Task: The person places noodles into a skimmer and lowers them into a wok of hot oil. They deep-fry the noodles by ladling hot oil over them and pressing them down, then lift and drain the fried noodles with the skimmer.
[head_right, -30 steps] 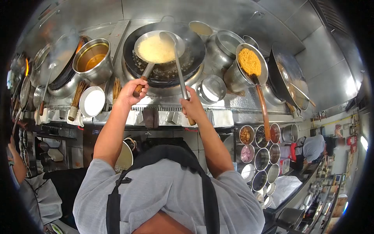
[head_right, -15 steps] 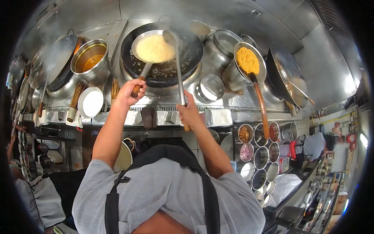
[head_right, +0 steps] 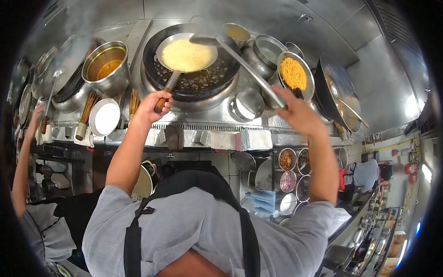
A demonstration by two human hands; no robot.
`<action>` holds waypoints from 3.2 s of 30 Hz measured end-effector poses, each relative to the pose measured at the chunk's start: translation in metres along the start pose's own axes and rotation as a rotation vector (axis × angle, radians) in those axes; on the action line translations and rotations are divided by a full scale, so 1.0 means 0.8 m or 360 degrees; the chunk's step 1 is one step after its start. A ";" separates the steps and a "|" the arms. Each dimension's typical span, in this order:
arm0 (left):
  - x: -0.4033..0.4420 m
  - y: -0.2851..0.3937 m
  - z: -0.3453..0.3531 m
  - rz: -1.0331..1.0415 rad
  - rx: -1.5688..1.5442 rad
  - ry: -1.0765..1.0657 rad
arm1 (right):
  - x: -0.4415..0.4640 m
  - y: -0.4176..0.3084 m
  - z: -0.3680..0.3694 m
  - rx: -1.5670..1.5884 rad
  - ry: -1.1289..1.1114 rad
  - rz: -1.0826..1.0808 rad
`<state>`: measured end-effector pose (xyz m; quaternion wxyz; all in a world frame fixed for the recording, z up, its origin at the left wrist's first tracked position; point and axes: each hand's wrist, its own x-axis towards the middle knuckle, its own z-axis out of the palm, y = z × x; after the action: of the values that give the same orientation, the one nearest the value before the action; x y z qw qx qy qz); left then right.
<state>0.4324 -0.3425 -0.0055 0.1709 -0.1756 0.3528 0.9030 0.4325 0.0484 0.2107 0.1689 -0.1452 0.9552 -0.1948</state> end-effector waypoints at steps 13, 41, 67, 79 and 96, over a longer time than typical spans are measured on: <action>0.003 -0.002 0.000 0.0025 -0.0011 0.0000 | 0.074 0.008 0.027 -0.0578 -0.0078 -0.0377; 0.011 -0.004 -0.005 -0.0043 -0.0026 -0.0046 | 0.057 -0.014 0.179 0.1101 -0.0060 -0.0059; 0.005 0.003 -0.005 -0.0085 -0.0073 -0.0074 | 0.111 0.014 0.174 0.0324 0.0460 -0.0123; 0.008 0.001 -0.007 -0.0069 -0.0099 -0.0039 | 0.074 0.019 0.298 0.1280 0.0854 -0.0065; 0.002 0.013 0.004 -0.0220 0.0244 0.0151 | -0.065 0.170 0.348 0.0079 0.0972 0.0085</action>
<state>0.4260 -0.3473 0.0016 0.2289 -0.2283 0.4155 0.8502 0.5557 0.0961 -0.0738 -0.1174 -0.0508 0.9602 -0.2482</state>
